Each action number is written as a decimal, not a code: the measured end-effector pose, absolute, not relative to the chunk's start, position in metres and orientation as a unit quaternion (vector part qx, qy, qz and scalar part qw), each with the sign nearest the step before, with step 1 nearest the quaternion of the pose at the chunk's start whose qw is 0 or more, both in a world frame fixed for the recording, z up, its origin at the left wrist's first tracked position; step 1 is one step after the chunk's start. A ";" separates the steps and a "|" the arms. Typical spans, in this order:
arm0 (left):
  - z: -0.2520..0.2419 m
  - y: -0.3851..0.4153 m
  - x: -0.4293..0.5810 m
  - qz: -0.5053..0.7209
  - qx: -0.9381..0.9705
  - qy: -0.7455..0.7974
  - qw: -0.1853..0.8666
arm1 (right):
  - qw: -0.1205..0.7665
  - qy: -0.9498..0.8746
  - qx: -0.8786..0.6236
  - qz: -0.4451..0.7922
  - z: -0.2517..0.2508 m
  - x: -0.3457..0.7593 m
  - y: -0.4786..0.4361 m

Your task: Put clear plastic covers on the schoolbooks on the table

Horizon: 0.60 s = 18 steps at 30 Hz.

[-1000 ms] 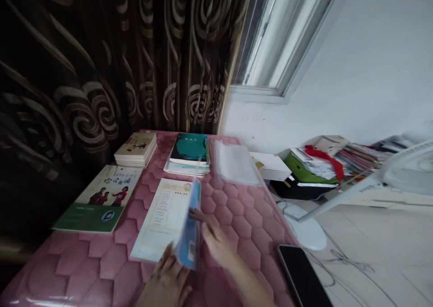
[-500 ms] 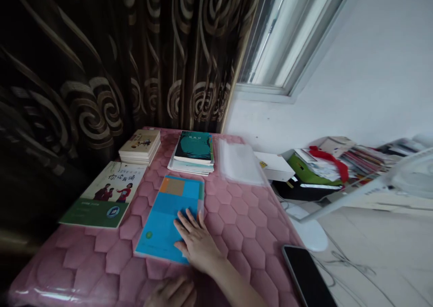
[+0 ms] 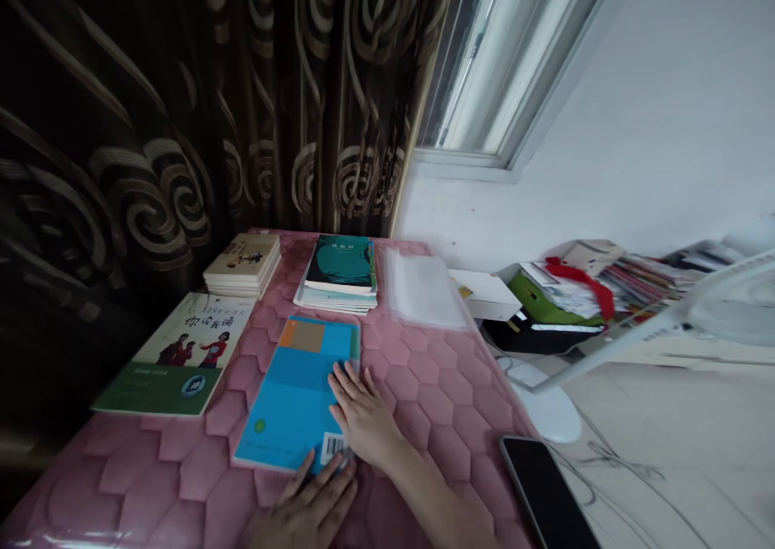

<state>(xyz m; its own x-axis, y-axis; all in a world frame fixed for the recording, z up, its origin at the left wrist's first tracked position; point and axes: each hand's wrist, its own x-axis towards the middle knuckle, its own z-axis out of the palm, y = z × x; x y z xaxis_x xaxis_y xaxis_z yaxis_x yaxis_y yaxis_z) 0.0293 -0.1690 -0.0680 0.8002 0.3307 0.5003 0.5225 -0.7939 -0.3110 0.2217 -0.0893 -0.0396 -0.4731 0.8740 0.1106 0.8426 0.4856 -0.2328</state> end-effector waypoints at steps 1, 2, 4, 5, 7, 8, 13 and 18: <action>-0.069 -0.169 0.029 -0.230 -0.916 -0.235 0.229 | 0.099 -0.851 -0.511 0.074 -0.039 0.223 -0.083; -0.070 -0.168 0.029 -0.241 -0.912 -0.238 0.233 | 0.094 -0.846 -0.520 0.074 -0.039 0.225 -0.076; -0.070 -0.166 0.029 -0.238 -0.912 -0.236 0.235 | 0.096 -0.836 -0.535 0.071 -0.039 0.230 -0.059; -0.070 -0.166 0.029 -0.225 -0.917 -0.233 0.234 | 0.100 -0.831 -0.542 0.070 -0.040 0.233 -0.049; -0.071 -0.167 0.029 -0.195 -0.928 -0.228 0.222 | 0.107 -0.819 -0.560 0.070 -0.041 0.238 -0.030; -0.070 -0.168 0.030 -0.184 -0.933 -0.227 0.208 | 0.107 -0.812 -0.570 0.072 -0.042 0.241 -0.021; -0.051 -0.164 0.022 -0.209 -0.932 -0.294 0.043 | 0.115 -0.789 -0.597 0.088 -0.047 0.244 0.005; -0.011 -0.103 -0.018 -0.254 -0.780 -0.568 -0.073 | 0.231 -0.756 -0.604 0.105 -0.050 0.242 -0.003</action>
